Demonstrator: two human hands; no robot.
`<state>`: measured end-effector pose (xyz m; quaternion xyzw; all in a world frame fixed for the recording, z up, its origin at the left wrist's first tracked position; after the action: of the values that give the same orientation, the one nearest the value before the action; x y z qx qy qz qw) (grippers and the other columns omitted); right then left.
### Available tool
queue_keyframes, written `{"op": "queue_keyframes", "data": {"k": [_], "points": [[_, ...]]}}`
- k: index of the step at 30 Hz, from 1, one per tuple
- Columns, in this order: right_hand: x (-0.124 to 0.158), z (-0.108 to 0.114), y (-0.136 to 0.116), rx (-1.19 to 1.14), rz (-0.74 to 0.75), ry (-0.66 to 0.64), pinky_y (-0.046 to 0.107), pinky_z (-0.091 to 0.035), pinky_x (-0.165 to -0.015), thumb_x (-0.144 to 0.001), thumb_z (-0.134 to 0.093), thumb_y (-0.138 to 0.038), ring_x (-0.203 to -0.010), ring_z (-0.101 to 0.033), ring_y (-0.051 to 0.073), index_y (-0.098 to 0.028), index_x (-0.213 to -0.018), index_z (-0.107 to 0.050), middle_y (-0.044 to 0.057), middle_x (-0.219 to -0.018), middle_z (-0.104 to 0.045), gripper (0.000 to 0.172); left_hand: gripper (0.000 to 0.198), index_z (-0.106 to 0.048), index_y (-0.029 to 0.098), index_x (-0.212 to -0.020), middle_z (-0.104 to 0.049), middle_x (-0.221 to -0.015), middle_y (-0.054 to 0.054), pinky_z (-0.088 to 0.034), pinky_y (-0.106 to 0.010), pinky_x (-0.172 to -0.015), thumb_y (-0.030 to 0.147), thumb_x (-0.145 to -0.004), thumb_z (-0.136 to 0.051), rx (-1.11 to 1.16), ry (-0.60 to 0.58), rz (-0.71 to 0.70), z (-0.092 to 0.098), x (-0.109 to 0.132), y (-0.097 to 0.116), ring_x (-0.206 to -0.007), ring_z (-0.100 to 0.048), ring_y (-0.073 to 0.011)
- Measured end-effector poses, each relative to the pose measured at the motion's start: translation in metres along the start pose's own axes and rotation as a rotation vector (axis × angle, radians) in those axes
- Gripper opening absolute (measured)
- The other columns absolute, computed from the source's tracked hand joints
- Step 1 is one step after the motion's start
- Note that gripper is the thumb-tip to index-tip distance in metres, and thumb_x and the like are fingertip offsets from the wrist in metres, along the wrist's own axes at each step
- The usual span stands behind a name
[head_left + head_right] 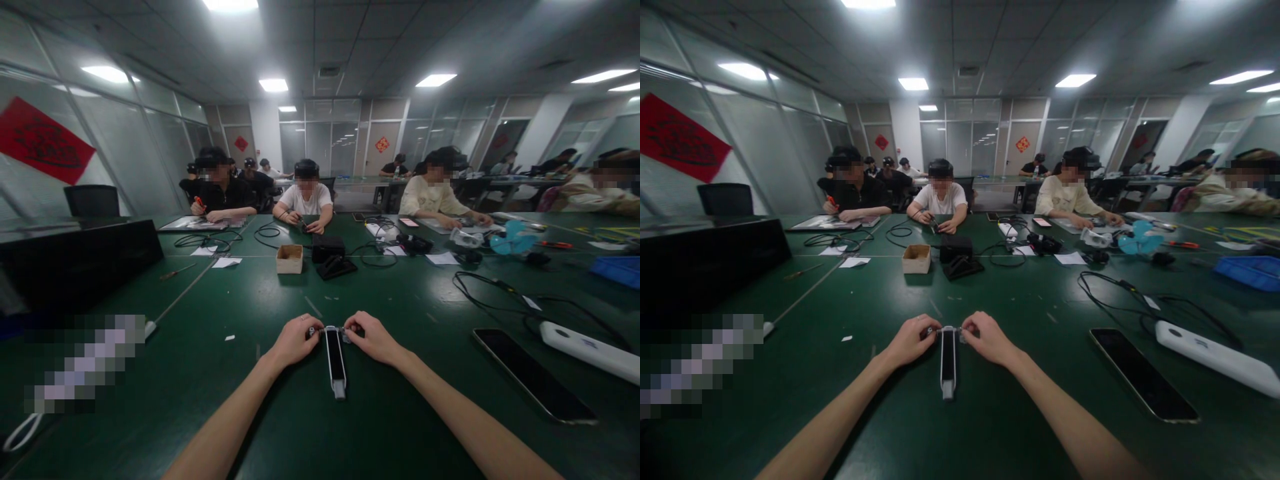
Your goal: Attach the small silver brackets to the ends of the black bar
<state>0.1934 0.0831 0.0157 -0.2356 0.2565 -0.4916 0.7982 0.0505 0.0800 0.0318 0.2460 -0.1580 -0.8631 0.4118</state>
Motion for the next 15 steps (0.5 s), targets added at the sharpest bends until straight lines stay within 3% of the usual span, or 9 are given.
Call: {"op": "queue_keyframes", "data": {"k": [15], "points": [[0.0011,0.0006,-0.0052,0.067,0.031,0.003,0.031,-0.043,-0.073,-0.092,-0.043,-0.033,-0.081,-0.052,0.016,-0.020,-0.088,-0.061,0.004,-0.089,-0.058,0.022,0.020,-0.065,0.018,-0.092,-0.063,-0.088,-0.003,-0.045,-0.025,-0.070,0.014,-0.081,-0.049,-0.005,0.010,0.001,-0.0012,0.0003,-0.0021,-0.078,-0.057,-0.0151]]}}
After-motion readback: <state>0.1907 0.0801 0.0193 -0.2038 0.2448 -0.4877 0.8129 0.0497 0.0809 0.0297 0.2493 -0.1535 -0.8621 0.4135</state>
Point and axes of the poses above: each hand's wrist, its own x-axis away from the middle knuckle, its own z-axis out of the back of the hand, y = z × x, the point moved 10 cm from there along -x, towards the middle knuckle
